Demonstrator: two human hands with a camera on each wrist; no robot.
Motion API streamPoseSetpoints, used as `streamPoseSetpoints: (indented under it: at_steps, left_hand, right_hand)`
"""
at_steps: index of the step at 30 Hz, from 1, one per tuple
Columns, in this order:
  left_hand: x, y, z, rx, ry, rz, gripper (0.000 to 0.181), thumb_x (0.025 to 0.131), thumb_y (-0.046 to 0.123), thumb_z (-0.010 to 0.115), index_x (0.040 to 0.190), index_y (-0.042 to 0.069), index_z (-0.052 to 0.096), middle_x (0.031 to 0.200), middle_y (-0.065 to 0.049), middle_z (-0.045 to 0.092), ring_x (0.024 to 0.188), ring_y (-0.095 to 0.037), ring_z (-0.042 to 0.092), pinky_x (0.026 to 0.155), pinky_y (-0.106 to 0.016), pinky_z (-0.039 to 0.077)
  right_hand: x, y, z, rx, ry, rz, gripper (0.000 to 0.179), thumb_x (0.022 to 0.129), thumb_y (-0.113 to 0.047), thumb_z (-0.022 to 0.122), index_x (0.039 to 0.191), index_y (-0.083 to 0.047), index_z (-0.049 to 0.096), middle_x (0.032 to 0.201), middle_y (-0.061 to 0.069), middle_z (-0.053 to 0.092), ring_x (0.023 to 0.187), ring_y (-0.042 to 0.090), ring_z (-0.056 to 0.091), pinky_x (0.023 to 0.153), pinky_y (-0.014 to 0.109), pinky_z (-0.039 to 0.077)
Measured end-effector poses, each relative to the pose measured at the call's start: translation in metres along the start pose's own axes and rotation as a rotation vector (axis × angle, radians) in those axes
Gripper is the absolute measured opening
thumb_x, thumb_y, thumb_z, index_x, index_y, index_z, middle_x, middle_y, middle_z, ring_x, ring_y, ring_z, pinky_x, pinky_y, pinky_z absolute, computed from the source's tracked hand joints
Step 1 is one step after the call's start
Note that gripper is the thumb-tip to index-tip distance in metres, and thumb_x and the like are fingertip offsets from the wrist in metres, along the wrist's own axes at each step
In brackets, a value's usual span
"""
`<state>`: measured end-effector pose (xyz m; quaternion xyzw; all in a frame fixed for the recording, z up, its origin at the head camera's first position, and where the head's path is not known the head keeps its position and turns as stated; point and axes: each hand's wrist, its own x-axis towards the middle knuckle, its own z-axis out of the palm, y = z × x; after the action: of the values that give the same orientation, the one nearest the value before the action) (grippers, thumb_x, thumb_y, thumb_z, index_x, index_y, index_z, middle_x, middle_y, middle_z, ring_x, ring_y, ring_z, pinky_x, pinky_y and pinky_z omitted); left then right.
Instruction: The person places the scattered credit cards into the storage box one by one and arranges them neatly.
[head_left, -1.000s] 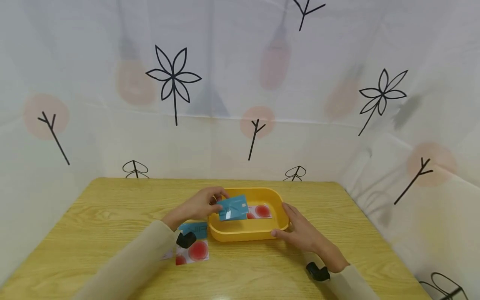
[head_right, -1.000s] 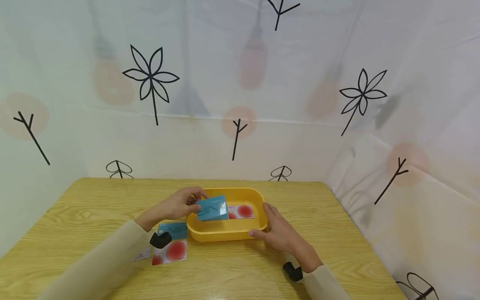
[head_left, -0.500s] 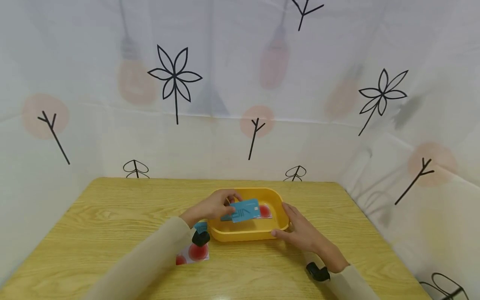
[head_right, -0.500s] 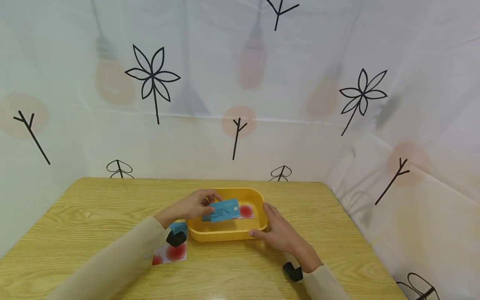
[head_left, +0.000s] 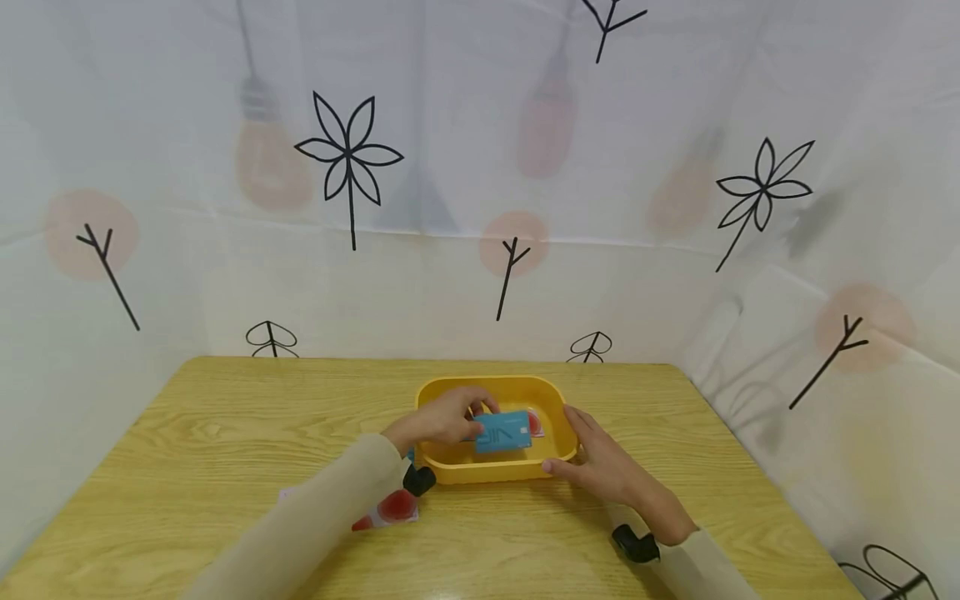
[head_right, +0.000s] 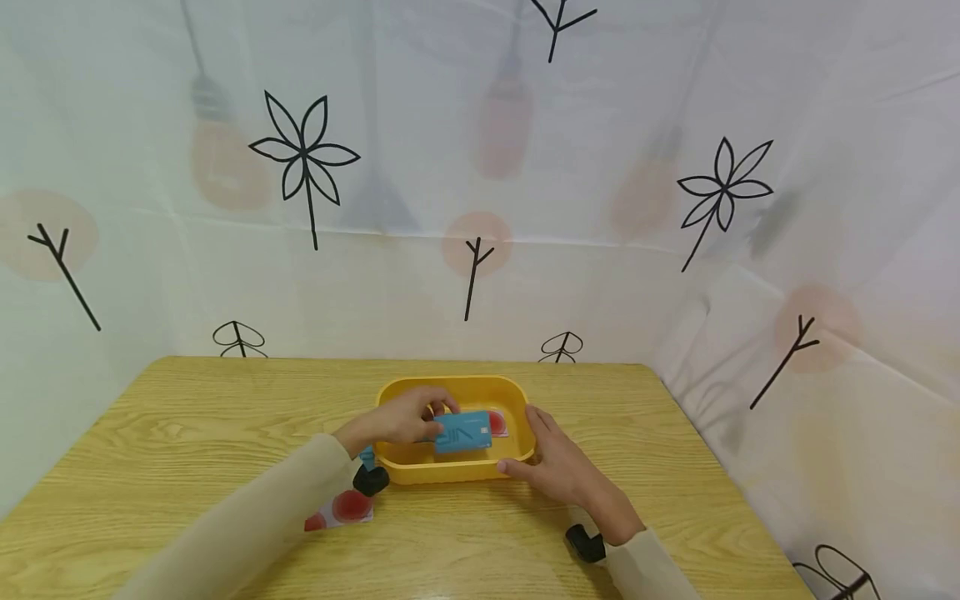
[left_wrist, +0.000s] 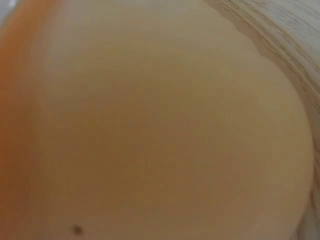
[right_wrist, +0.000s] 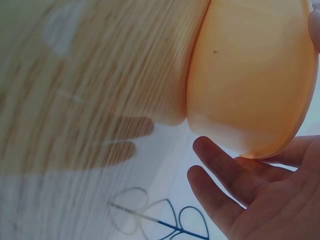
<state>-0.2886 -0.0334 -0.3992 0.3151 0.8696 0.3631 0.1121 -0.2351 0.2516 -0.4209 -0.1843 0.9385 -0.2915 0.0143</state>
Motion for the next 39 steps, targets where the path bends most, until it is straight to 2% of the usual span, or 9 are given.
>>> streamPoseSetpoints:
  at_steps: [7, 15, 27, 30, 35, 39]
  left_hand:
    - [0.009, 0.001, 0.007, 0.000, 0.011, -0.011, 0.028, 0.088, -0.001, 0.060, 0.108, 0.018, 0.063, 0.093, -0.003, 0.053, 0.078, -0.018, 0.051, 0.067, -0.027, 0.045]
    - [0.015, 0.001, 0.014, 0.005, 0.007, -0.024, 0.025, 0.087, 0.001, 0.064, 0.106, 0.018, 0.064, 0.094, -0.001, 0.057, 0.084, -0.018, 0.053, 0.074, -0.028, 0.047]
    - [0.020, 0.002, 0.024, -0.070, -0.029, -0.053, 0.024, 0.086, 0.000, 0.063, 0.104, 0.016, 0.062, 0.091, -0.001, 0.056, 0.080, -0.018, 0.052, 0.068, -0.026, 0.047]
    - [0.022, 0.003, 0.025, -0.068, -0.025, -0.056, 0.023, 0.086, 0.000, 0.064, 0.103, 0.015, 0.062, 0.091, 0.000, 0.056, 0.080, -0.017, 0.051, 0.068, -0.026, 0.046]
    - [0.024, 0.006, 0.029, -0.023, -0.009, -0.048, 0.022, 0.084, -0.002, 0.063, 0.099, 0.014, 0.061, 0.085, -0.002, 0.055, 0.073, -0.016, 0.049, 0.064, -0.026, 0.044]
    - [0.027, 0.007, 0.033, 0.027, 0.010, -0.064, 0.023, 0.083, -0.002, 0.064, 0.097, 0.015, 0.060, 0.082, -0.001, 0.054, 0.070, -0.015, 0.048, 0.061, -0.025, 0.043]
  right_hand:
    - [0.000, 0.000, 0.000, -0.006, 0.008, -0.010, 0.103, 0.080, -0.062, 0.065, 0.151, -0.003, 0.018, 0.153, 0.017, 0.023, 0.135, 0.041, 0.032, 0.102, 0.062, 0.029]
    - [0.000, 0.000, 0.001, -0.002, -0.002, 0.002, 0.104, 0.080, -0.062, 0.065, 0.152, -0.003, 0.017, 0.154, 0.017, 0.022, 0.135, 0.041, 0.031, 0.102, 0.061, 0.029]
    - [0.001, 0.000, 0.001, 0.003, -0.002, -0.002, 0.105, 0.079, -0.063, 0.064, 0.152, -0.004, 0.017, 0.154, 0.015, 0.022, 0.134, 0.040, 0.032, 0.102, 0.061, 0.029]
    - [0.002, 0.001, 0.001, -0.004, -0.004, 0.001, 0.105, 0.080, -0.064, 0.063, 0.152, -0.005, 0.016, 0.154, 0.015, 0.021, 0.134, 0.040, 0.032, 0.103, 0.060, 0.029]
    - [0.001, 0.002, 0.001, -0.006, -0.005, 0.013, 0.104, 0.079, -0.064, 0.063, 0.152, -0.006, 0.016, 0.154, 0.014, 0.021, 0.134, 0.040, 0.032, 0.102, 0.061, 0.029]
    - [0.001, 0.002, 0.001, -0.001, -0.004, 0.013, 0.104, 0.079, -0.064, 0.063, 0.152, -0.006, 0.016, 0.154, 0.015, 0.021, 0.135, 0.040, 0.032, 0.103, 0.061, 0.029]
